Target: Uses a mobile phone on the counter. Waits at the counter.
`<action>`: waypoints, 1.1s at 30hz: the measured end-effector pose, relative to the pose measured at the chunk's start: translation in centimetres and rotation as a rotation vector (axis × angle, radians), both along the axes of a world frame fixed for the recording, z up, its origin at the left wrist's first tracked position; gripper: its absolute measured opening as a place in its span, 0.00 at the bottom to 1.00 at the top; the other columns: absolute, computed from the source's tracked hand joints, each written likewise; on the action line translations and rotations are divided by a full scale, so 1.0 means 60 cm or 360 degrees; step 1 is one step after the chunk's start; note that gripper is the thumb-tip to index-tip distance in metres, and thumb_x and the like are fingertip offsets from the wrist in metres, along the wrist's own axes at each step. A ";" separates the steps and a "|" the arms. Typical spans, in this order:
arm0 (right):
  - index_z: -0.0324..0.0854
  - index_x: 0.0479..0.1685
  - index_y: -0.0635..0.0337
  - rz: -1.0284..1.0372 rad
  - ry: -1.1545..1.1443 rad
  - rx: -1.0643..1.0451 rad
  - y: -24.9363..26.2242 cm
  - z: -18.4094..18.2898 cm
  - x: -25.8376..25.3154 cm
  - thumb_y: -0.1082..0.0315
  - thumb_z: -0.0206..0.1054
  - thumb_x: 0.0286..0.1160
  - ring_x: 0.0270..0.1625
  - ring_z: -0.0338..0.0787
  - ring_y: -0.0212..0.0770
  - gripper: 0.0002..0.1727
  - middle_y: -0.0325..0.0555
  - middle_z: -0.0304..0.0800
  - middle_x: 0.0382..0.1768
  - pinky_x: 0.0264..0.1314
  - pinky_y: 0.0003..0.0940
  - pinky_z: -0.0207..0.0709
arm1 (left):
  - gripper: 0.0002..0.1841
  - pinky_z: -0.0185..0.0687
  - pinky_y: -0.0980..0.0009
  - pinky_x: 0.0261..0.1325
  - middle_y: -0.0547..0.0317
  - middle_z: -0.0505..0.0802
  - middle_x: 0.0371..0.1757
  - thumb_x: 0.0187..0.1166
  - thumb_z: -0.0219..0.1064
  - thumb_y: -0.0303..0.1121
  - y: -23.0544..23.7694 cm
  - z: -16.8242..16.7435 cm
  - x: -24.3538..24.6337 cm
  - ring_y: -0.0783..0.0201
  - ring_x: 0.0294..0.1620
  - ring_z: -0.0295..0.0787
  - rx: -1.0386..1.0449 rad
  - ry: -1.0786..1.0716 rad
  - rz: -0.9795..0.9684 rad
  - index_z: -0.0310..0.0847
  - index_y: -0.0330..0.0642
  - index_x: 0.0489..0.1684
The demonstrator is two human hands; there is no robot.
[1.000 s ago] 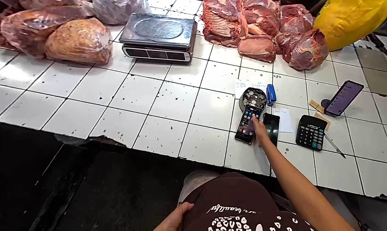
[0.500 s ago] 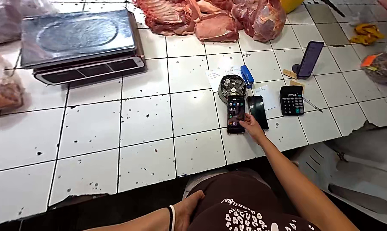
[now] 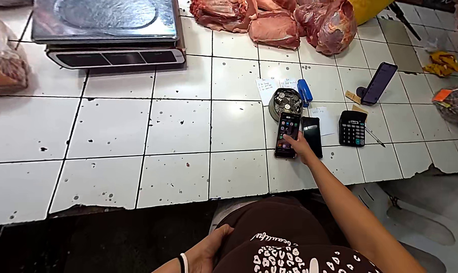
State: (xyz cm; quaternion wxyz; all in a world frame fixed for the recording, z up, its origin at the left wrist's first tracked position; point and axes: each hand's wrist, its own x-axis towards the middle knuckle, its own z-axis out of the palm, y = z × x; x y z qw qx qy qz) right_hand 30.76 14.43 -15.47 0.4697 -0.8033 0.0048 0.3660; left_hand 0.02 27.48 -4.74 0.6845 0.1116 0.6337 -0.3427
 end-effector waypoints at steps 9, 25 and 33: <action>0.52 0.87 0.67 -0.0054 0.0071 0.0101 0.008 -0.006 0.014 0.58 0.69 0.84 0.67 0.86 0.51 0.40 0.66 0.79 0.70 0.69 0.46 0.80 | 0.12 0.83 0.73 0.24 0.58 0.88 0.24 0.88 0.49 0.33 -0.060 0.015 -0.032 0.69 0.23 0.87 0.0104 -0.0017 0.0365 0.75 0.48 0.33; 0.48 0.89 0.64 0.0091 0.0266 0.0181 -0.008 -0.021 0.040 0.56 0.70 0.83 0.67 0.85 0.57 0.43 0.68 0.79 0.70 0.67 0.53 0.80 | 0.19 0.87 0.72 0.31 0.60 0.91 0.25 0.90 0.43 0.34 -0.335 -0.056 -0.062 0.69 0.26 0.90 0.0257 -0.0279 0.0867 0.79 0.48 0.31; 0.55 0.87 0.60 0.0255 0.0389 0.0263 -0.039 -0.029 0.064 0.53 0.64 0.88 0.66 0.85 0.54 0.35 0.63 0.80 0.68 0.64 0.51 0.80 | 0.20 0.89 0.71 0.36 0.60 0.93 0.29 0.92 0.42 0.37 -0.511 -0.149 -0.142 0.69 0.31 0.91 0.0236 -0.0371 0.1258 0.82 0.47 0.37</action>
